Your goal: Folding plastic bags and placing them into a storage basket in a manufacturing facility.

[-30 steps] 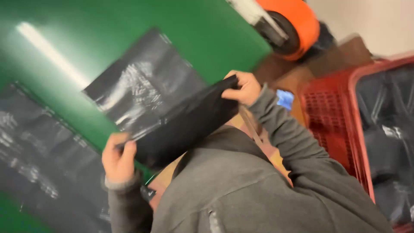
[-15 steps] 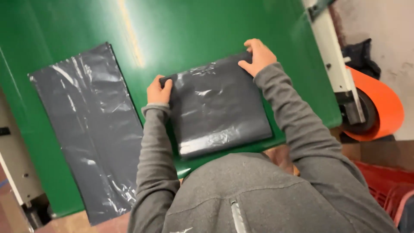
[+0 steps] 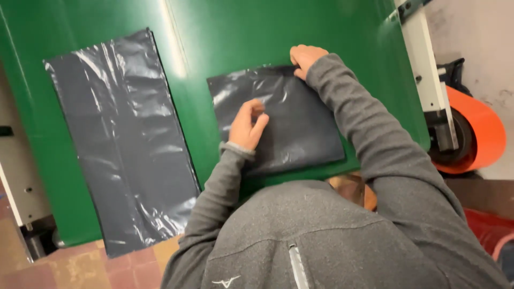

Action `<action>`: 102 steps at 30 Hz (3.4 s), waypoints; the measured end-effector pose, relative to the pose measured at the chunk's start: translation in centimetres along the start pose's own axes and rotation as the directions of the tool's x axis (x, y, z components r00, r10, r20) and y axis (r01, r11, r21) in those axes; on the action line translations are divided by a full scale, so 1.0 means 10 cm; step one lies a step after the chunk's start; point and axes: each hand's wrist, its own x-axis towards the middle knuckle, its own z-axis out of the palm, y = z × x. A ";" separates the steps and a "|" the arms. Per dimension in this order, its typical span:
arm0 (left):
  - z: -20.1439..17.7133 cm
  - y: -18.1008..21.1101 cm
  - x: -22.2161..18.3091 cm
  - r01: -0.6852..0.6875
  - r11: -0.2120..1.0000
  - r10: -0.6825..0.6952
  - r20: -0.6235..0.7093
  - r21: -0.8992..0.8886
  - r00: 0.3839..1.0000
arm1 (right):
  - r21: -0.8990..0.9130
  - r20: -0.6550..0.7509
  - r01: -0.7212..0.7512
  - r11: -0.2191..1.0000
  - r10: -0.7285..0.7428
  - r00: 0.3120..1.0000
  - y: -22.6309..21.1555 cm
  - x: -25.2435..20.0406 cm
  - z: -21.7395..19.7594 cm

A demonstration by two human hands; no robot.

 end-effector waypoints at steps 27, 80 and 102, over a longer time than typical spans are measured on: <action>-0.57 0.09 -1.58 -0.570 0.557 0.357 0.445 0.604 0.821 | -0.116 -0.517 0.120 0.986 -0.163 0.840 -2.03 -2.53 0.43; -3.97 -1.73 -3.44 -0.039 0.896 0.037 0.013 0.442 0.999 | 0.119 -0.292 0.592 0.797 -0.541 0.789 -4.23 -1.41 1.56; -3.76 -3.24 0.36 0.469 0.883 -0.421 -0.415 0.014 0.806 | 0.214 -0.502 0.349 0.912 -0.204 0.841 -3.07 2.49 0.77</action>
